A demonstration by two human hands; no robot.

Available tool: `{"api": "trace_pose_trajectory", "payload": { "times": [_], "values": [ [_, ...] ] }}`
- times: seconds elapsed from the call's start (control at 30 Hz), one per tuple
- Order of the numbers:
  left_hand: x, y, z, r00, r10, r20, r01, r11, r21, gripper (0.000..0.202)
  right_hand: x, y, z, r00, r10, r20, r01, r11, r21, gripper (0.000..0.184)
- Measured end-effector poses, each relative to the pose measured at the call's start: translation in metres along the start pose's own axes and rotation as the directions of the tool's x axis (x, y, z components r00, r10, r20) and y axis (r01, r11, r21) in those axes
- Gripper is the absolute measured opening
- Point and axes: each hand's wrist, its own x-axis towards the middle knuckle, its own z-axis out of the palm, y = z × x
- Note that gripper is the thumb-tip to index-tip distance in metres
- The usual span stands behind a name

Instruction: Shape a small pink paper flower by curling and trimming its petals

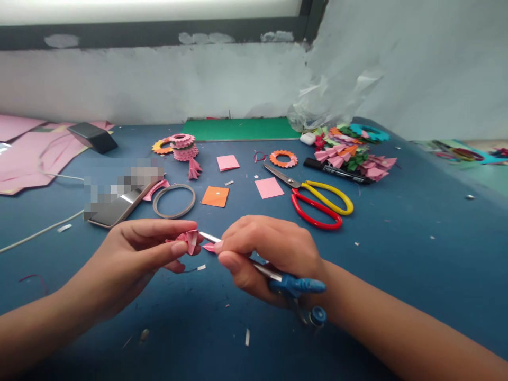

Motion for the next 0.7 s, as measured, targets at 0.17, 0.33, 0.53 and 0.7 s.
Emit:
{"api": "trace_pose_trajectory", "payload": {
  "times": [0.17,0.33,0.53,0.7],
  "values": [
    [0.0014,0.0008,-0.0006,1.000,0.014,-0.028,-0.014,1.000,0.009,0.017,-0.0011,0.0007,-0.0011,1.000,-0.011,-0.001,0.011,1.000,-0.015,0.012],
    [0.0010,0.0017,0.0010,0.999,0.023,-0.027,-0.023,1.000,0.007,0.017,-0.0013,-0.0016,-0.0025,0.999,-0.018,0.030,0.019,1.000,-0.021,0.011],
    [0.0006,0.0012,-0.0001,0.997,0.029,-0.065,-0.028,1.000,0.007,0.017,-0.0007,-0.0042,-0.0026,0.998,-0.034,0.050,0.035,0.999,-0.012,0.015],
    [0.0009,0.0005,-0.0006,0.998,0.022,-0.058,-0.022,1.000,-0.002,0.016,-0.0010,-0.0050,-0.0017,0.998,-0.028,0.055,0.029,1.000,-0.011,0.012]
  ]
}}
